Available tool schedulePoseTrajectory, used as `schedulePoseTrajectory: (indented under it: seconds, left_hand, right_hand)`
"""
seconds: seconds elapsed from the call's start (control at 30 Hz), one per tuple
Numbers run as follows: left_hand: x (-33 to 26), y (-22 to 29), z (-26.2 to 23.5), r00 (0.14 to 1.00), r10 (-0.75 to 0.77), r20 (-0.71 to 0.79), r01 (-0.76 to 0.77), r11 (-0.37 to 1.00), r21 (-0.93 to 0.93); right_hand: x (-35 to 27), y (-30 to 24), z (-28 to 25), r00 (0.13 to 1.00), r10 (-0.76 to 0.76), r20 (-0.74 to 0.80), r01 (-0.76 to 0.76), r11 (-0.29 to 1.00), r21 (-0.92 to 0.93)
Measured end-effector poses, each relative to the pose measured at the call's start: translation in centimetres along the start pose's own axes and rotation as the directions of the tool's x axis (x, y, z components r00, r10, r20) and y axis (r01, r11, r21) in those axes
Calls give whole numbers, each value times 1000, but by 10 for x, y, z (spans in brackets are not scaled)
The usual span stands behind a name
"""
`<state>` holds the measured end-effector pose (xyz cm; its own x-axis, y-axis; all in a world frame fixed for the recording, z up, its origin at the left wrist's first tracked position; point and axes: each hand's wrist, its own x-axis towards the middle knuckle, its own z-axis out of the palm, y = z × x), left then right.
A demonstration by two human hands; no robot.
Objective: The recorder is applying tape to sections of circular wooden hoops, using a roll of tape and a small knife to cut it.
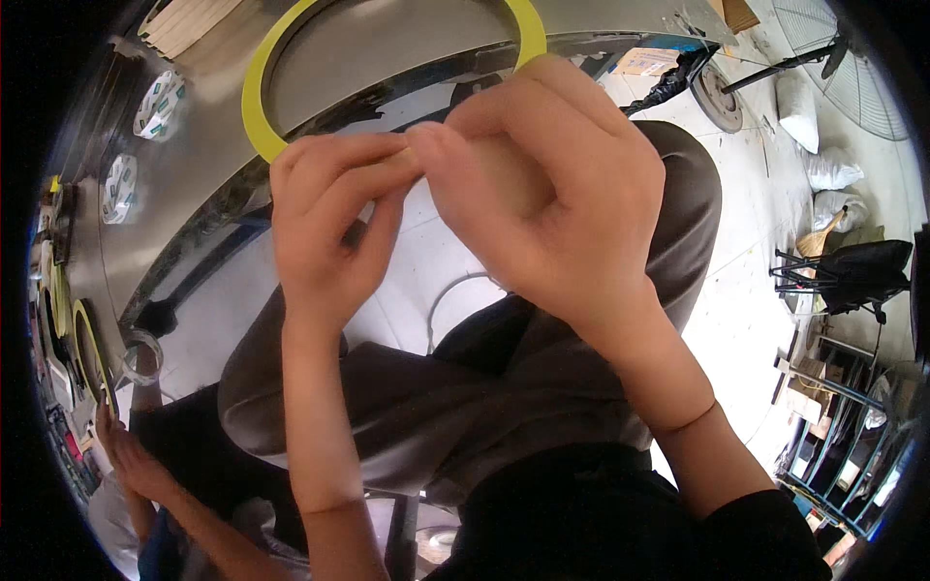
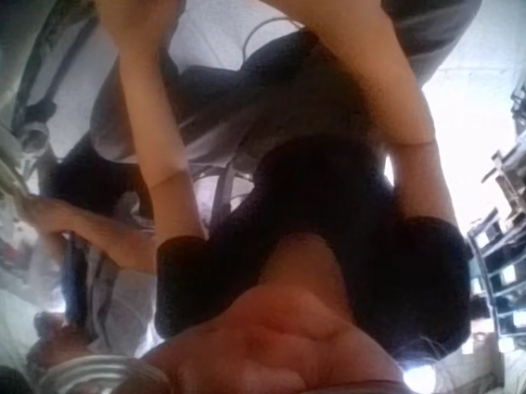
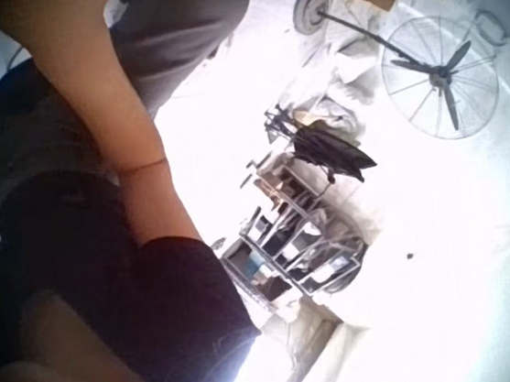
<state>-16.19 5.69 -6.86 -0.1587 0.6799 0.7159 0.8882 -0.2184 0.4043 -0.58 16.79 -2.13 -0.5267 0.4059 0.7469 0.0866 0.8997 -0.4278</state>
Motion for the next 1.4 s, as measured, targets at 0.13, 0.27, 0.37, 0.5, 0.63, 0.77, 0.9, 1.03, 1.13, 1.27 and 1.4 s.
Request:
schedulePoseTrajectory:
  seconds: [0.13,0.27,0.37,0.5,0.63,0.77,0.9,1.03,1.13,1.27,1.4]
  left_hand:
    - [-3,3,-5,999,-32,-1,32,998,-60]
    - [-3,1,3,998,-46,-36,43,995,-88]
    - [-3,-5,3,998,21,-58,-24,998,-56]
    - [0,-4,-5,998,-19,62,20,1000,-7]
    - [-2,-10,-7,997,20,76,-16,999,-45]
    - [2,-2,-6,990,-59,128,63,998,-24]
    - [8,4,-6,993,-60,98,59,998,10]
    - [7,5,-5,990,-97,103,92,994,53]
    - [10,9,-8,990,-85,116,77,994,76]
    - [11,11,-12,972,-46,232,-14,968,250]
    - [12,11,-12,968,-23,251,-49,959,279]
  right_hand:
    - [12,4,7,999,-6,45,5,1000,10]
    - [19,7,7,995,-82,60,82,997,1]
    - [20,4,4,991,-69,118,66,998,25]
    - [14,-4,-2,976,-124,177,123,992,16]
    - [-6,-4,-12,978,-113,174,114,993,2]
    - [-37,-4,-24,951,-53,306,46,999,30]
    - [-59,0,-15,935,90,342,-109,993,39]
    - [-64,6,-4,926,151,347,-153,988,-23]
    - [-67,11,6,933,182,309,-189,982,-8]
    - [-73,15,17,955,168,244,-177,984,16]
    - [-75,17,18,956,172,237,-180,984,12]
